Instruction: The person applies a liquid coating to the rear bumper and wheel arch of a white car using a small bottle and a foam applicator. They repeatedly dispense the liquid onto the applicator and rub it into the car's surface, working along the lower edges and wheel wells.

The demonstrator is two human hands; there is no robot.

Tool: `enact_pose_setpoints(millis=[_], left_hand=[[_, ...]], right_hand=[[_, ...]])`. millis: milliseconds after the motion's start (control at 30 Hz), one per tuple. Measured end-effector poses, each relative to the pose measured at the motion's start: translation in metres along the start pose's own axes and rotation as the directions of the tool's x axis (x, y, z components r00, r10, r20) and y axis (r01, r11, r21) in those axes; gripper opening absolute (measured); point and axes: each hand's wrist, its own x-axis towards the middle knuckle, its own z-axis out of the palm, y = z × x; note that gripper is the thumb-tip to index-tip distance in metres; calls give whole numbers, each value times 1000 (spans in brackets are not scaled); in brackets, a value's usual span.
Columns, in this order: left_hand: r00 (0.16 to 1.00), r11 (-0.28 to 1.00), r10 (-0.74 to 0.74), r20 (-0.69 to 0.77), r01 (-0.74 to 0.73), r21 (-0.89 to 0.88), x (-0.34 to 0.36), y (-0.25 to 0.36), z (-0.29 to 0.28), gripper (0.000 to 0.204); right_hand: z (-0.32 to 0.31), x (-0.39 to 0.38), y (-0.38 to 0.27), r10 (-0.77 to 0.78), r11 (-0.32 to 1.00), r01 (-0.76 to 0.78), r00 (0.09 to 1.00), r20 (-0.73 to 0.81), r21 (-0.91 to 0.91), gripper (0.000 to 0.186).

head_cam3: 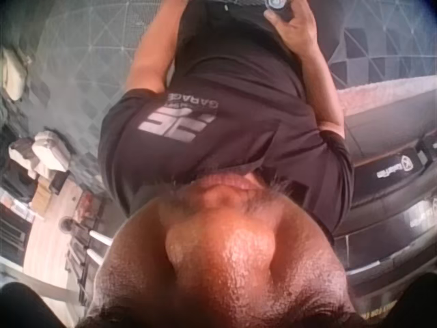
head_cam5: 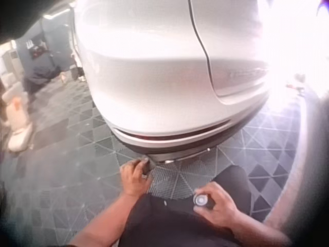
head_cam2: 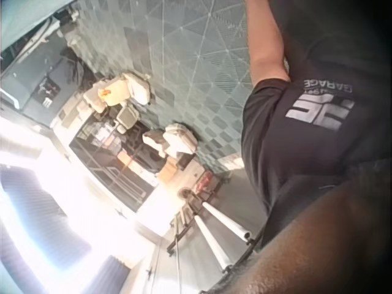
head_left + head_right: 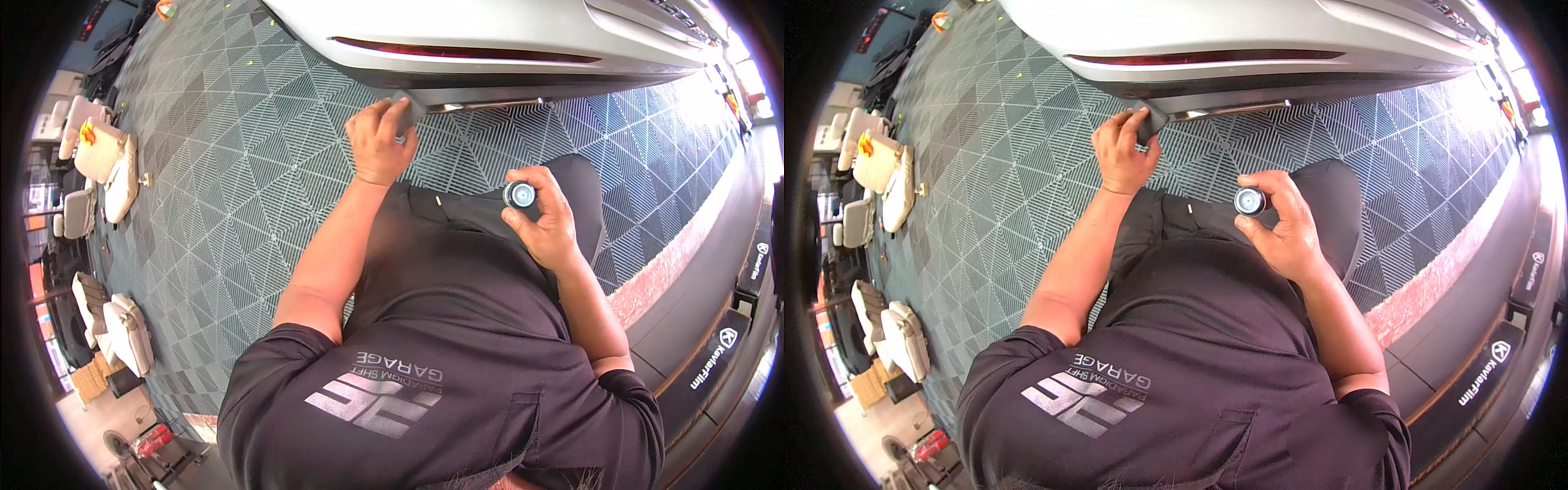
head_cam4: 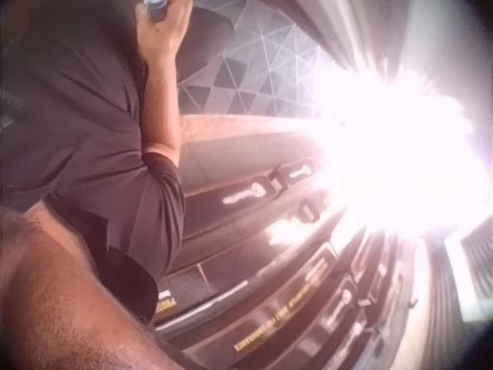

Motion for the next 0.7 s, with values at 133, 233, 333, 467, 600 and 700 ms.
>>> enact_pose_setpoints(millis=[133,233,333,467,600,700], left_hand=[[990,989,143,5,-143,47,25,31,-13,66],[971,962,238,4,-236,137,45,67,-10,49],[950,929,310,48,-313,200,63,106,6,34],[939,910,329,101,-344,232,78,145,23,30],[945,928,305,120,-323,183,76,140,19,32],[967,965,204,151,-225,137,62,103,-12,40]], right_hand=[[-3,-5,9,22,999,-23,1000,9,29,52],[-5,-11,14,47,996,-47,999,-1,77,51],[-12,-15,16,64,990,-61,998,-18,130,51],[-18,-22,10,110,971,-96,993,-53,218,54],[-26,-32,16,162,959,-134,982,-94,248,56],[-33,-36,23,188,947,-146,974,-126,285,56]])
